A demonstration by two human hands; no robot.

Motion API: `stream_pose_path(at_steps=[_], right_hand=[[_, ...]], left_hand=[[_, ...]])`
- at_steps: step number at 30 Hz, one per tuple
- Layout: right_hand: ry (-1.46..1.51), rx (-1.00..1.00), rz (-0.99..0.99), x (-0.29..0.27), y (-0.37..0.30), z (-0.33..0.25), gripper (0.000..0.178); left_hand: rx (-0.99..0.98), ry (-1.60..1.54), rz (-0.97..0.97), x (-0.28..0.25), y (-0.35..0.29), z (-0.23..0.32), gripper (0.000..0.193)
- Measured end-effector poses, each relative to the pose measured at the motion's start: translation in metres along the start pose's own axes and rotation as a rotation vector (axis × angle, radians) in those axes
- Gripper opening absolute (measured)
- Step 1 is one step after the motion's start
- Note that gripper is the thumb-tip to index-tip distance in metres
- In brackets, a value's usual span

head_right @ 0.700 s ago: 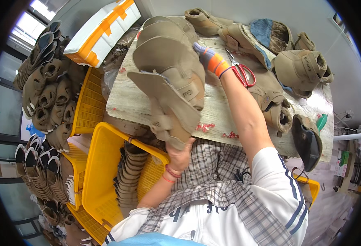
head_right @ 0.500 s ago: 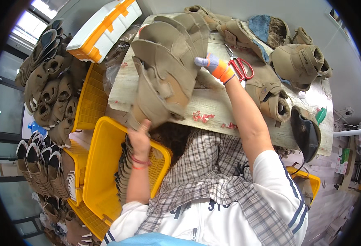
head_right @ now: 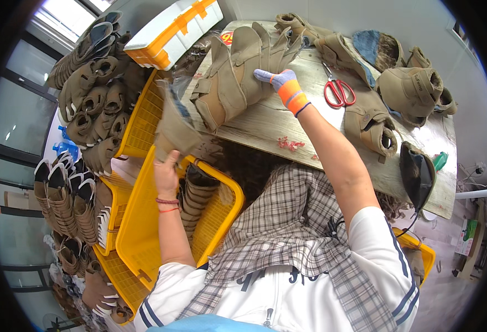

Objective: The person trims the interior lining and edges of beige shoe uppers using scissors and a handheld electric trimmer. They handle the uppers one at a time, rotate them to access different areas, and place finished pieces into a yellow bin.

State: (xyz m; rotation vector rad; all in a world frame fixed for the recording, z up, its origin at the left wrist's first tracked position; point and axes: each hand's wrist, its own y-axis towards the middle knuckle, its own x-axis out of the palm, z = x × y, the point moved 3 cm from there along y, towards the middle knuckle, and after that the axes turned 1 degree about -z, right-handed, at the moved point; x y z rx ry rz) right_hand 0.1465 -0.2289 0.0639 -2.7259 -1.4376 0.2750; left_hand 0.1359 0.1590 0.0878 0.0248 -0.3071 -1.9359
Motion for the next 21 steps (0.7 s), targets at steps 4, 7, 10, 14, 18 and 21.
stream_pose_path(at_steps=[4, 7, 10, 14, 18, 21], right_hand=[[-0.007, -0.144, 0.025, 0.009, 0.009, 0.003, 0.060], [-0.057, -0.098, -0.067, 0.005, -0.015, -0.026, 0.062], [-0.056, 0.022, -0.144, -0.004, -0.041, -0.052, 0.064], [-0.956, -0.535, -0.420, -0.015, -0.042, -0.061, 0.029], [-0.687, -0.256, -0.385, -0.006, -0.019, -0.056, 0.033], [-0.589, -0.040, -0.351, -0.006, -0.024, -0.067, 0.047]], left_hand=[[0.078, 0.213, -0.104, 0.040, 0.008, -0.008, 0.040], [0.036, -0.026, -0.080, 0.042, 0.027, -0.008, 0.041], [-0.113, -0.342, -0.071, 0.032, 0.050, -0.014, 0.042], [-0.362, -0.235, -0.241, 0.022, 0.087, -0.027, 0.052], [-0.596, -0.297, -0.345, 0.023, 0.106, -0.055, 0.055], [-0.436, -0.384, -0.188, 0.028, 0.111, -0.073, 0.064]])
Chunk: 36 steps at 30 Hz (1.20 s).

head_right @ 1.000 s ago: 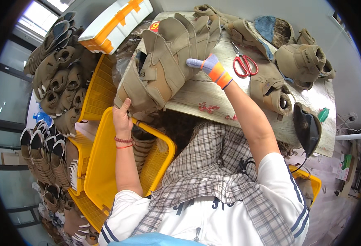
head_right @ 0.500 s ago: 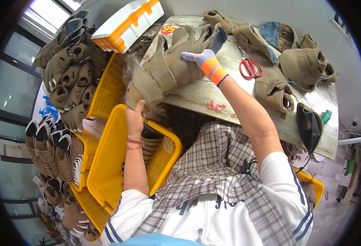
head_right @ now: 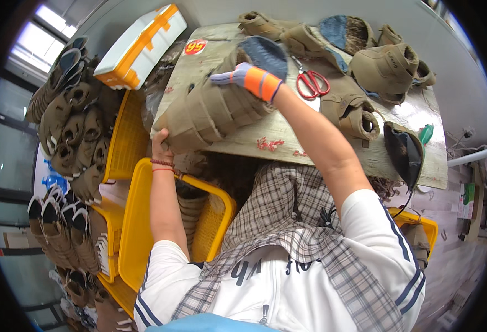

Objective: The person trims the interior lining and edges of beige shoe uppers using scissors and a handheld electric trimmer. They handle the uppers one at a time, rotate them to access different areas, and place finished pieces into a yellow bin.

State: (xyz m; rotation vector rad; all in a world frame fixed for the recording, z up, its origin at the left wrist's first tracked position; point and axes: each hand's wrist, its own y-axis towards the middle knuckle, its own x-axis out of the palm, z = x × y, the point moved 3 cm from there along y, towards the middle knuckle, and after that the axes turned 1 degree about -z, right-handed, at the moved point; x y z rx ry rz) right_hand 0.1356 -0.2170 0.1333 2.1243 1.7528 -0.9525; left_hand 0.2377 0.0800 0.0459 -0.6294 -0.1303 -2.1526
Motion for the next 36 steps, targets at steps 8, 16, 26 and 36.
stream_pose_path(at_steps=[8, 16, 26, 36], right_hand=[[0.887, -0.285, 0.199, 0.054, 0.047, 0.049, 0.050], [0.245, -0.040, 0.459, 0.048, -0.024, 0.064, 0.075], [-0.572, -0.294, 1.262, -0.037, -0.227, 0.143, 0.030], [-0.807, -0.047, 0.802, -0.003, -0.259, 0.132, 0.030]], left_hand=[[0.151, -0.123, 0.133, -0.043, 0.073, -0.023, 0.068], [0.023, 0.108, 0.299, -0.043, 0.076, 0.009, 0.068], [0.701, 0.807, 0.908, 0.013, 0.010, 0.011, 0.024], [0.377, 0.693, -0.367, 0.264, -0.067, -0.117, 0.028]])
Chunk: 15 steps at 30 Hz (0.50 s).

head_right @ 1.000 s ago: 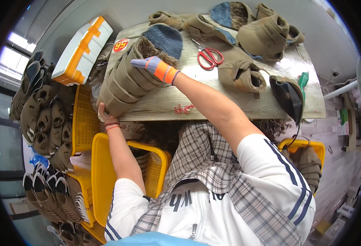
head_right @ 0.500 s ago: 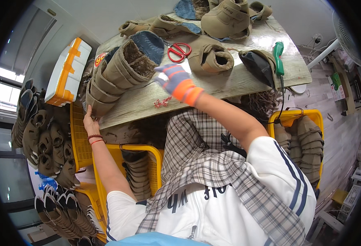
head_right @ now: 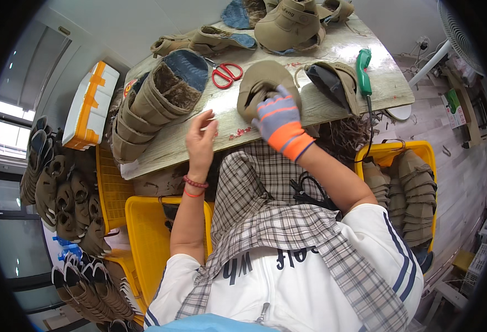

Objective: The person trims the interior lining and edges of beige shoe uppers using scissors and a handheld electric trimmer. They handle the uppers one at a time, rotate them to access different areas, and place finished pieces into a yellow bin.

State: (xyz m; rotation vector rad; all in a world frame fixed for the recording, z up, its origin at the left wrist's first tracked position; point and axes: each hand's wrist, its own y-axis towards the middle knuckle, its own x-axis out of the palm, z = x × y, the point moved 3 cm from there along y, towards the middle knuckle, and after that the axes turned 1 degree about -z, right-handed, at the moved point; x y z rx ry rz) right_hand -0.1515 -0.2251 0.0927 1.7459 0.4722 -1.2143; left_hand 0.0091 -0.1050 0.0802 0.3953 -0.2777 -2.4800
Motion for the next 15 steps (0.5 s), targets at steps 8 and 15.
stream_pose_path(at_steps=[8, 15], right_hand=[[0.252, -0.607, -0.171, -0.026, -0.045, -0.074, 0.015], [1.165, 0.026, -0.108, -0.007, 0.031, -0.040, 0.023]], left_hand=[[-0.156, 0.222, -0.386, 0.017, -0.028, 0.030, 0.050], [-0.064, 0.508, -0.196, -0.042, -0.082, 0.072, 0.051]])
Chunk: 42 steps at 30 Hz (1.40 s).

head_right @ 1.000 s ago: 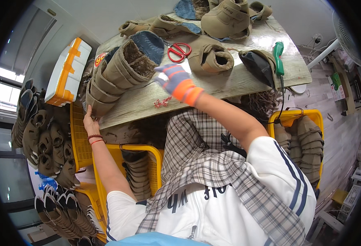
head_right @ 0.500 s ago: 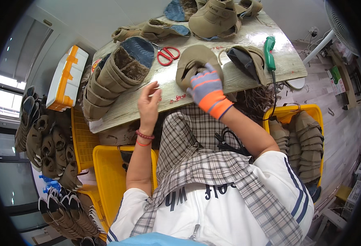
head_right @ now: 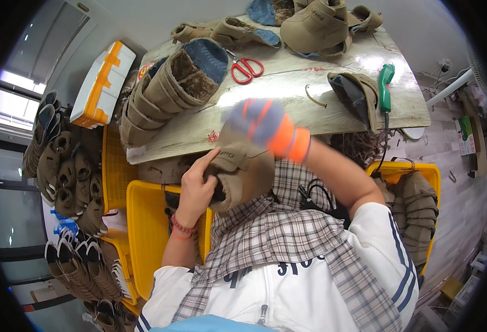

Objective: The person trims the interior lining and edges of beige shoe uppers using scissors and a handheld electric trimmer. They handle the uppers one at a time, rotate them to access different areas, and place finished pieces into a yellow bin.

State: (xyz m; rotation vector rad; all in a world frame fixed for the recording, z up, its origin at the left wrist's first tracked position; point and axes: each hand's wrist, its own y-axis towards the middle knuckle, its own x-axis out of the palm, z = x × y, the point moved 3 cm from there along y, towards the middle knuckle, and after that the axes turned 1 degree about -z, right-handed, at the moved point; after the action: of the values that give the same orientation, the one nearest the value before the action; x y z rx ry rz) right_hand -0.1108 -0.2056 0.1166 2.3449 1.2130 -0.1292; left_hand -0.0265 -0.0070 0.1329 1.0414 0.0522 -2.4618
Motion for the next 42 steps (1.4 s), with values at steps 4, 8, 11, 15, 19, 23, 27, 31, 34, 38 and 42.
stream_pose_path(at_steps=[4, 8, 11, 15, 19, 23, 27, 31, 34, 38, 42], right_hand=[[-0.659, 0.220, 0.123, -0.029, 0.104, 0.145, 0.036], [-1.034, 0.191, 0.038, -0.011, 0.155, 0.220, 0.043], [-1.082, 0.139, 0.107, 0.006, 0.156, 0.178, 0.048], [-1.240, -0.095, 0.155, 0.003, 0.141, 0.205, 0.034], [-1.186, 0.256, 0.046, -0.006, 0.143, 0.205, 0.028], [-1.110, 0.246, -0.117, -0.006, 0.108, 0.145, 0.032], [-1.131, 0.449, -0.170, -0.033, 0.077, 0.174, 0.037], [-0.747, 0.650, -0.342, -0.061, 0.033, 0.177, 0.042], [-0.008, 0.699, -0.158, -0.044, -0.042, 0.105, 0.047], [-0.219, 0.406, -0.216, -0.001, -0.123, -0.010, 0.056], [-0.290, 0.311, -0.187, 0.026, -0.157, -0.019, 0.053]], left_hand=[[-0.127, 0.228, -0.090, -0.008, -0.037, 0.024, 0.047], [-0.223, 0.194, -0.160, 0.006, -0.062, 0.011, 0.043], [-0.238, -0.108, -0.109, 0.024, -0.077, -0.027, 0.036], [-0.173, -0.233, 0.021, 0.034, -0.077, -0.037, 0.030], [-0.192, -0.354, 0.083, 0.043, -0.071, -0.045, 0.021], [-0.080, -0.259, 0.103, 0.050, -0.065, -0.039, 0.015], [-0.066, -0.065, -0.046, 0.049, -0.062, -0.012, 0.040], [-0.066, 0.041, -0.106, 0.057, -0.067, -0.005, 0.053], [-0.068, 0.000, -0.012, 0.060, -0.066, -0.006, 0.044], [-0.159, -0.027, -0.070, 0.058, -0.064, -0.005, 0.039], [-0.017, -0.033, -0.048, 0.061, -0.057, -0.015, 0.035]])
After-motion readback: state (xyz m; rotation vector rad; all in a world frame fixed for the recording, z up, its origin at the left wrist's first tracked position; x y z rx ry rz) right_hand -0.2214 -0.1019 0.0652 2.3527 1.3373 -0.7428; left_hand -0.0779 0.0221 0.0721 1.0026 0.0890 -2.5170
